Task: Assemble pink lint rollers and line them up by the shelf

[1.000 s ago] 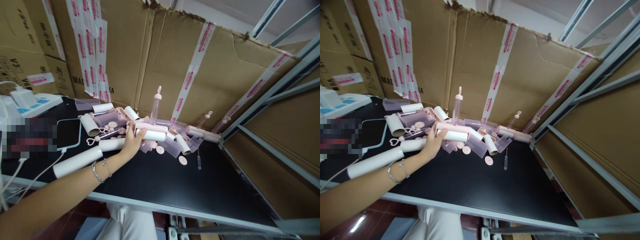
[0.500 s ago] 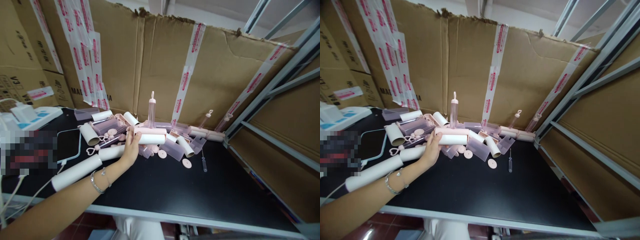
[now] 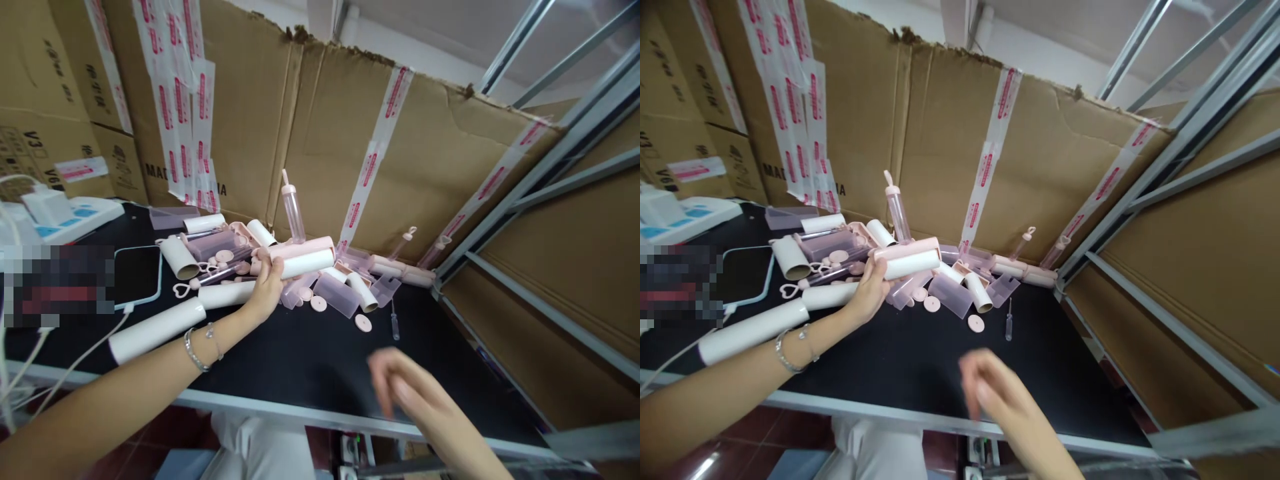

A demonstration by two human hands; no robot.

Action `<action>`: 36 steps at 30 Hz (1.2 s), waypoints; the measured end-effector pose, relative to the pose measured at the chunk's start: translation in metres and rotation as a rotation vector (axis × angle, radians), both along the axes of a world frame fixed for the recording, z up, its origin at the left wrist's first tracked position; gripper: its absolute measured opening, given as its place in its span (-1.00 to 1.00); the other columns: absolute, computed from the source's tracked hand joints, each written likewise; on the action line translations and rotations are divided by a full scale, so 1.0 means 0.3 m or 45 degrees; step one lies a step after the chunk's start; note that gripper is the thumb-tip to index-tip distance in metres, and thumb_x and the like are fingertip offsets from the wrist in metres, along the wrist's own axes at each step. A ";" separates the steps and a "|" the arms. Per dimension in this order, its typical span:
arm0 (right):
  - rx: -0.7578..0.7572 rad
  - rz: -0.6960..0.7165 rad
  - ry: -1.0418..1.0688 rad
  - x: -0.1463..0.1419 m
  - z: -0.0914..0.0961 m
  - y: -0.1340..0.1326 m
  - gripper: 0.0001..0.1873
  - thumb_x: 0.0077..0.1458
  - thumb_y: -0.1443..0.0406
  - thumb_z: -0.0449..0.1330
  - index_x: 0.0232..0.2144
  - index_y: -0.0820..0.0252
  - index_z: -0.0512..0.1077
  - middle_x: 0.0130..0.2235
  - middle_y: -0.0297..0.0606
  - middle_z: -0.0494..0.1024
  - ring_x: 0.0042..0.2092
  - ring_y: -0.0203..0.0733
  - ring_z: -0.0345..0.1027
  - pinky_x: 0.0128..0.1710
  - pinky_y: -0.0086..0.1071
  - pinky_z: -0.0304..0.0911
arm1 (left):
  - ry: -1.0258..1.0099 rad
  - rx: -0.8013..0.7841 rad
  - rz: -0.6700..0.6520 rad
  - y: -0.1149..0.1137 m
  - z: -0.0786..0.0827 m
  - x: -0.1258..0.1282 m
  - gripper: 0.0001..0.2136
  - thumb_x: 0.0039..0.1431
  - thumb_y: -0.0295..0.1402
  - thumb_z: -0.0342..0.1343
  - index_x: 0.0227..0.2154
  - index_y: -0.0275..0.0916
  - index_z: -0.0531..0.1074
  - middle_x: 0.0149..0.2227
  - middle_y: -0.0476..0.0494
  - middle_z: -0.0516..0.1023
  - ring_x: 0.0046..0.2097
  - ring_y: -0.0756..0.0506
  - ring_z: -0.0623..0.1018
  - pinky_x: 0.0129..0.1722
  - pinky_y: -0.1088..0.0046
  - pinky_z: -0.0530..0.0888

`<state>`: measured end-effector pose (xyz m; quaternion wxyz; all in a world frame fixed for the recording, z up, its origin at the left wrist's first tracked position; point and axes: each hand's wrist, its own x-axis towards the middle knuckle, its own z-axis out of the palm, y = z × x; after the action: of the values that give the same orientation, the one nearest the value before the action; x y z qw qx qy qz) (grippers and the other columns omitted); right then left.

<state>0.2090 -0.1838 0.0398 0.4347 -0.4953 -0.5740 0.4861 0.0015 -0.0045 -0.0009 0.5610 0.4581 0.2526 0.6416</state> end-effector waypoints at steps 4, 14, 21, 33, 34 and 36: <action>0.022 -0.012 0.487 -0.197 0.007 0.347 -0.48 -0.12 0.00 0.31 -0.13 0.02 0.32 -0.13 -0.32 0.48 -0.16 -0.21 0.38 -0.21 -0.31 0.32 | 0.114 0.007 -0.132 -0.008 -0.007 -0.004 -0.43 0.12 0.12 -0.05 0.06 -0.16 0.15 -0.05 -0.25 0.45 -0.18 -0.11 0.54 -0.28 0.33 0.53; 0.006 -0.217 1.175 -0.286 -0.058 0.480 -0.62 -0.06 0.12 0.31 -0.21 0.11 0.35 -0.34 -0.42 0.57 -0.33 -0.27 0.45 -0.40 -0.45 0.34 | 0.693 0.300 -0.225 -0.020 0.046 -0.058 -0.59 0.16 -0.09 0.07 -0.04 -0.23 0.26 -0.06 -0.21 0.41 0.01 -0.16 0.44 0.03 0.22 0.41; 0.175 -0.284 1.162 -0.261 -0.070 0.511 -0.66 -0.10 0.17 0.31 -0.27 0.17 0.38 -0.41 -0.37 0.56 -0.46 -0.28 0.41 -0.50 -0.45 0.35 | 0.904 0.340 -0.354 -0.030 0.082 -0.079 -0.43 0.03 -0.20 0.20 0.08 -0.25 0.17 -0.05 -0.26 0.43 -0.12 -0.18 0.54 -0.22 0.29 0.53; 0.606 -0.390 1.030 -0.272 -0.079 0.520 -0.70 -0.06 0.17 0.24 -0.28 0.17 0.31 -0.39 -0.39 0.49 -0.38 -0.34 0.41 -0.32 -0.43 0.39 | 1.391 0.604 0.192 -0.060 0.095 0.007 -0.52 -0.07 -0.40 0.06 -0.01 -0.36 0.22 -0.19 -0.18 0.43 -0.24 -0.15 0.51 -0.22 0.31 0.45; 0.620 -0.388 1.015 -0.271 -0.079 0.524 -0.69 -0.05 0.16 0.24 -0.28 0.17 0.31 -0.40 -0.40 0.48 -0.40 -0.34 0.40 -0.34 -0.44 0.39 | 1.365 0.581 0.180 -0.060 0.096 0.013 -0.54 -0.06 -0.41 0.05 -0.02 -0.35 0.22 -0.21 -0.16 0.43 -0.27 -0.13 0.51 -0.24 0.32 0.45; 0.631 -0.375 0.981 -0.269 -0.081 0.531 -0.67 -0.06 0.13 0.24 -0.29 0.16 0.29 -0.43 -0.43 0.44 -0.43 -0.36 0.37 -0.39 -0.46 0.36 | 1.283 0.548 0.116 -0.059 0.098 0.015 -0.55 -0.05 -0.43 0.05 -0.03 -0.31 0.22 -0.27 -0.10 0.44 -0.31 -0.10 0.53 -0.26 0.35 0.46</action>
<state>0.1284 -0.0245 0.0156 0.7850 -0.2366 -0.3934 0.4161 0.0060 -0.0222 0.0284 0.2359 0.8015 0.3726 0.4038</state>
